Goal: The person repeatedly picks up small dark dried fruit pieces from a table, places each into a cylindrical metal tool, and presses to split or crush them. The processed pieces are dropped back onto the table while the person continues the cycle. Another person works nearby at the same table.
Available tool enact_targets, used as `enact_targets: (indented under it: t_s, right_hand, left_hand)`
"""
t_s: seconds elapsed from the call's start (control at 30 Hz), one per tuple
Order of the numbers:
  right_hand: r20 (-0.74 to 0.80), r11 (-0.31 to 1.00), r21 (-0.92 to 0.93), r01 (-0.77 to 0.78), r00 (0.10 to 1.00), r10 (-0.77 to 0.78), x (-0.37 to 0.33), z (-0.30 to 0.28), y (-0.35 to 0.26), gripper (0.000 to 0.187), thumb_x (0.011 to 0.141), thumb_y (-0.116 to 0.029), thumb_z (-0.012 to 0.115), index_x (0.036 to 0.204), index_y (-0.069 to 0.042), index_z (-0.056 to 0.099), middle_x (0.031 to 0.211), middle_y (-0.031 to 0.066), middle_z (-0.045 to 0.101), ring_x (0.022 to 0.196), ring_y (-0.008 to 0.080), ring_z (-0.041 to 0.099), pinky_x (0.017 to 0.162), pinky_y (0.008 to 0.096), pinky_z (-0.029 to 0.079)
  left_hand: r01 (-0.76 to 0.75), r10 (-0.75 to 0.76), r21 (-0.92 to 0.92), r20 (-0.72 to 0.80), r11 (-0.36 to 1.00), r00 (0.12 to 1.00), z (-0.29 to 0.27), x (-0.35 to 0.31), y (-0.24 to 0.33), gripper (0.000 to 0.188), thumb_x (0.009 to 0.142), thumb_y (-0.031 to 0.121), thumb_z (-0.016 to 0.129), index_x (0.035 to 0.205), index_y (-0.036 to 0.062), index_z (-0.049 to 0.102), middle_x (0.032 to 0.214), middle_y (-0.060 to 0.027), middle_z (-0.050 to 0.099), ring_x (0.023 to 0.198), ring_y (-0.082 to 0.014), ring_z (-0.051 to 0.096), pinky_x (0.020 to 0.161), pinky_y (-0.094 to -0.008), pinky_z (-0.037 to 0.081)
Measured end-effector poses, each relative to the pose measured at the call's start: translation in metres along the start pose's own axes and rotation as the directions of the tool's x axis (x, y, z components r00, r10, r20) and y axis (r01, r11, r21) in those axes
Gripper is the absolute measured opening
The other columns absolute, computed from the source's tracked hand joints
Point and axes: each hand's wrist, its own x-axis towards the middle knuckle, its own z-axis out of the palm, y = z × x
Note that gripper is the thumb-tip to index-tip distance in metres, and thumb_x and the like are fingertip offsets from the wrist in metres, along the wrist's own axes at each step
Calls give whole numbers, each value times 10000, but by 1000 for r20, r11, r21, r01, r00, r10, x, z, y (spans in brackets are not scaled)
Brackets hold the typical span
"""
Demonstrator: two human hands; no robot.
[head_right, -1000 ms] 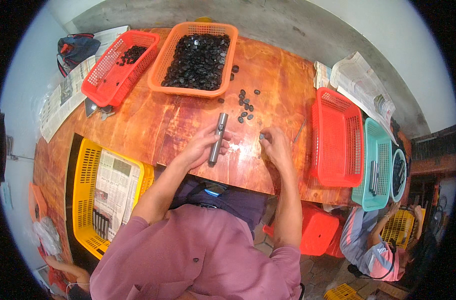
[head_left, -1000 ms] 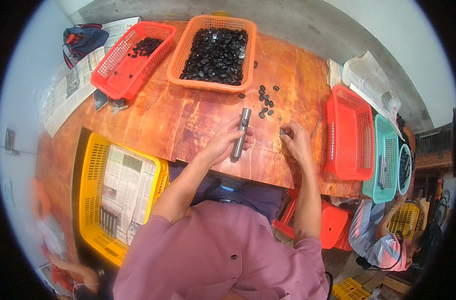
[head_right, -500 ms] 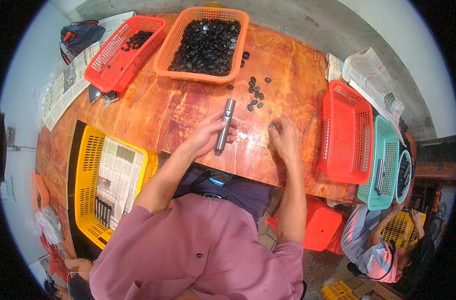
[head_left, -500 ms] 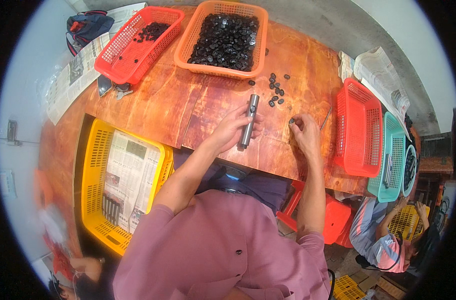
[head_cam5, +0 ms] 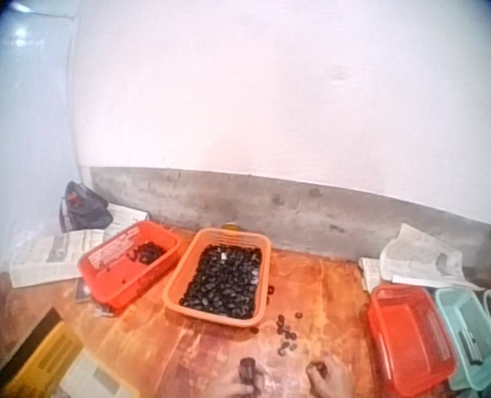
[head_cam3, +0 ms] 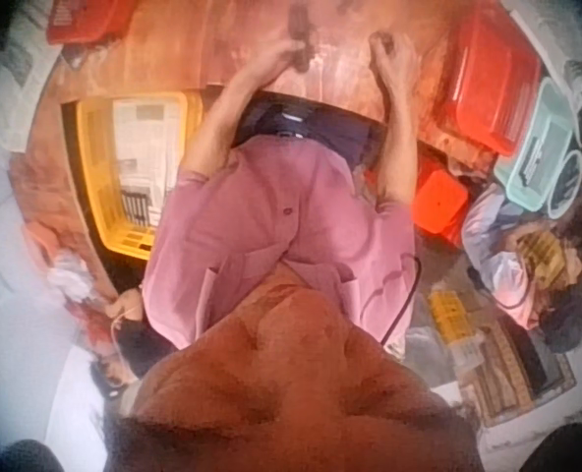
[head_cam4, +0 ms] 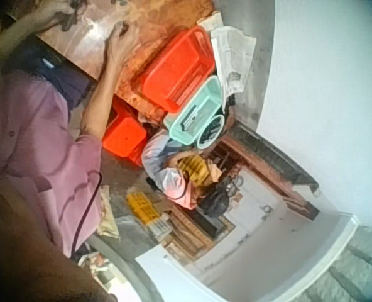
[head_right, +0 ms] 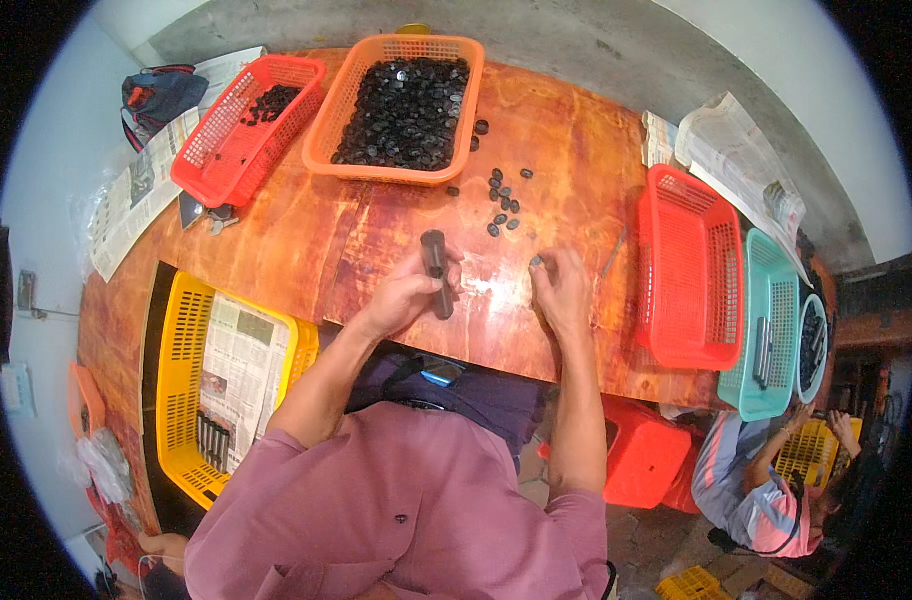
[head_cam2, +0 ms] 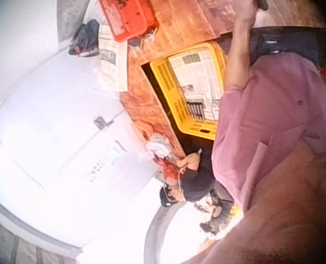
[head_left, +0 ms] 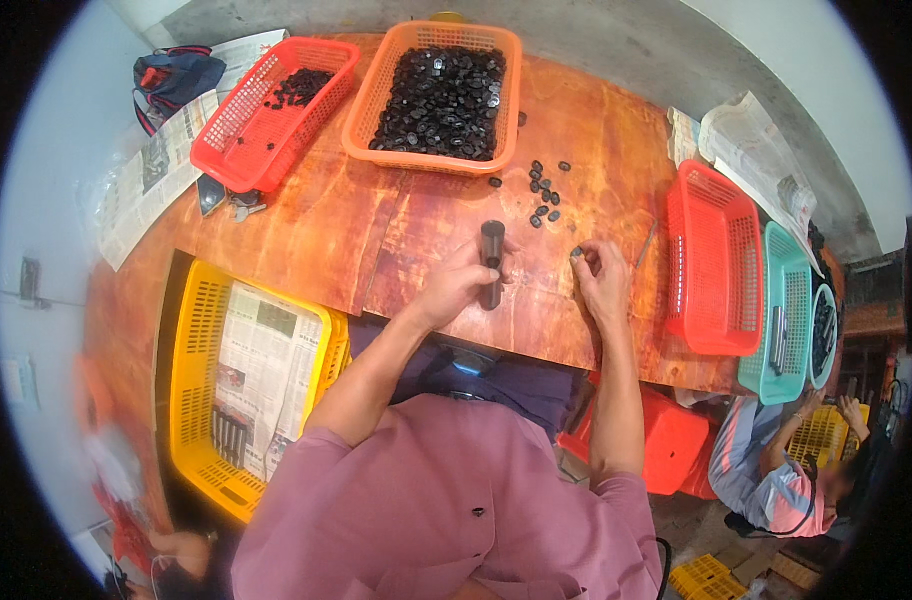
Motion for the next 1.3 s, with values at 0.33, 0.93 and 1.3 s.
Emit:
enact_targets:
  t_s: [0.33, 0.93, 1.3]
  right_hand:
    - [-74, 999, 31, 40, 997, -37, -4, 7, 10, 220, 870, -136, 744, 1052, -19, 708, 912, 140, 650, 843, 285, 665, 764, 385, 522]
    - [-48, 999, 53, 6, 999, -4, -6, -2, -4, 209, 872, -140, 718, 1040, -18, 695, 946, 174, 659, 895, 342, 680, 805, 424, 532]
    - [-46, 999, 41, 6, 999, -4, -3, 1, -3, 197, 871, -147, 710, 1021, -21, 696, 953, 181, 666, 899, 353, 674, 809, 431, 528]
  left_hand:
    - [15, 0, 181, -79, 983, 997, 5, 3, 12, 343, 1039, 434, 481, 960, 116, 584, 900, 23, 524, 742, -71, 453, 644, -243, 376]
    - [-401, 365, 398, 165, 825, 916, 68, -5, 105, 369, 970, 406, 502, 836, 63, 537, 858, -59, 531, 830, -172, 511, 798, -313, 402]
    - [49, -98, -163, -310, 985, 946, 21, 19, 57, 542, 1077, 599, 381, 1007, 80, 522, 832, -73, 554, 798, -232, 584, 797, -454, 525]
